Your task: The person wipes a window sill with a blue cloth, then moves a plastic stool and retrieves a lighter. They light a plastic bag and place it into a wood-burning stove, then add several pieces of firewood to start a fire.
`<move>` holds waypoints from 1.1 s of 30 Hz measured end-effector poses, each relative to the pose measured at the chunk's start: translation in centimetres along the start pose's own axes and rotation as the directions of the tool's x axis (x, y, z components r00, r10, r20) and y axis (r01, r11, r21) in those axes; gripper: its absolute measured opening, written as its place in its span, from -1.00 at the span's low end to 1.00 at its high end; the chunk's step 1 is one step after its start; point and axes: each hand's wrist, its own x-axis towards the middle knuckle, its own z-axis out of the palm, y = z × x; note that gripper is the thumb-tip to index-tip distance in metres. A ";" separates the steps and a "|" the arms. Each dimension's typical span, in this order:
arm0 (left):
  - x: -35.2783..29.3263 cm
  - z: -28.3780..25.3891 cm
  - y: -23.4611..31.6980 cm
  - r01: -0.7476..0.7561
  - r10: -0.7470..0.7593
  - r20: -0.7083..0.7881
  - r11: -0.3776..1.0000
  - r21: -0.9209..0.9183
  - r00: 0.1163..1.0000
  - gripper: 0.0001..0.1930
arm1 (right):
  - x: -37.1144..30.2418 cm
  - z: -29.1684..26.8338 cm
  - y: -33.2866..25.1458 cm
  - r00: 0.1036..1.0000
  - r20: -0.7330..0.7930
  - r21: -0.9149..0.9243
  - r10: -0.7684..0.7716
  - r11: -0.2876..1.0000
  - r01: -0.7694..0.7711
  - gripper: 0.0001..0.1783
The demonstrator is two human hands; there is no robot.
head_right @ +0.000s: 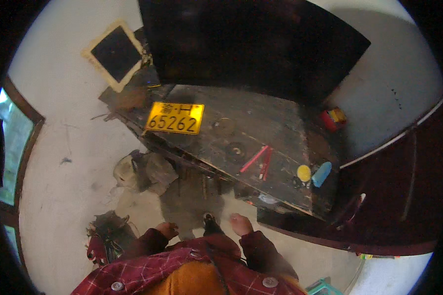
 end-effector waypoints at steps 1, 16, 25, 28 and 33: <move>-0.3 0.3 -0.8 0.010 -0.009 -0.036 1.000 0.008 0.999 -0.60 | 0.2 0.7 -0.6 0.999 -0.004 -0.033 -0.034 0.999 0.034 -0.73; -13.4 18.1 -22.2 0.210 -0.205 0.074 0.976 -0.065 0.976 -0.52 | -4.6 -9.8 -5.9 0.481 -0.866 -0.049 0.135 0.935 -0.350 -0.38; -6.8 11.6 -9.6 0.132 -0.131 -0.017 0.986 0.097 0.991 -0.59 | -0.9 -9.5 -2.8 0.584 -0.788 -0.333 -0.192 0.932 -0.142 -0.77; -4.8 9.8 -3.6 -0.069 0.077 -0.110 0.995 0.075 0.991 -0.63 | -3.8 -8.1 -4.5 0.701 -0.671 -0.187 -0.240 0.970 0.153 -0.89; -3.9 8.1 4.4 0.062 0.086 0.128 0.539 -0.840 0.988 -0.59 | -13.5 -1.3 -10.1 0.904 -0.157 0.183 -0.398 0.888 0.423 -0.89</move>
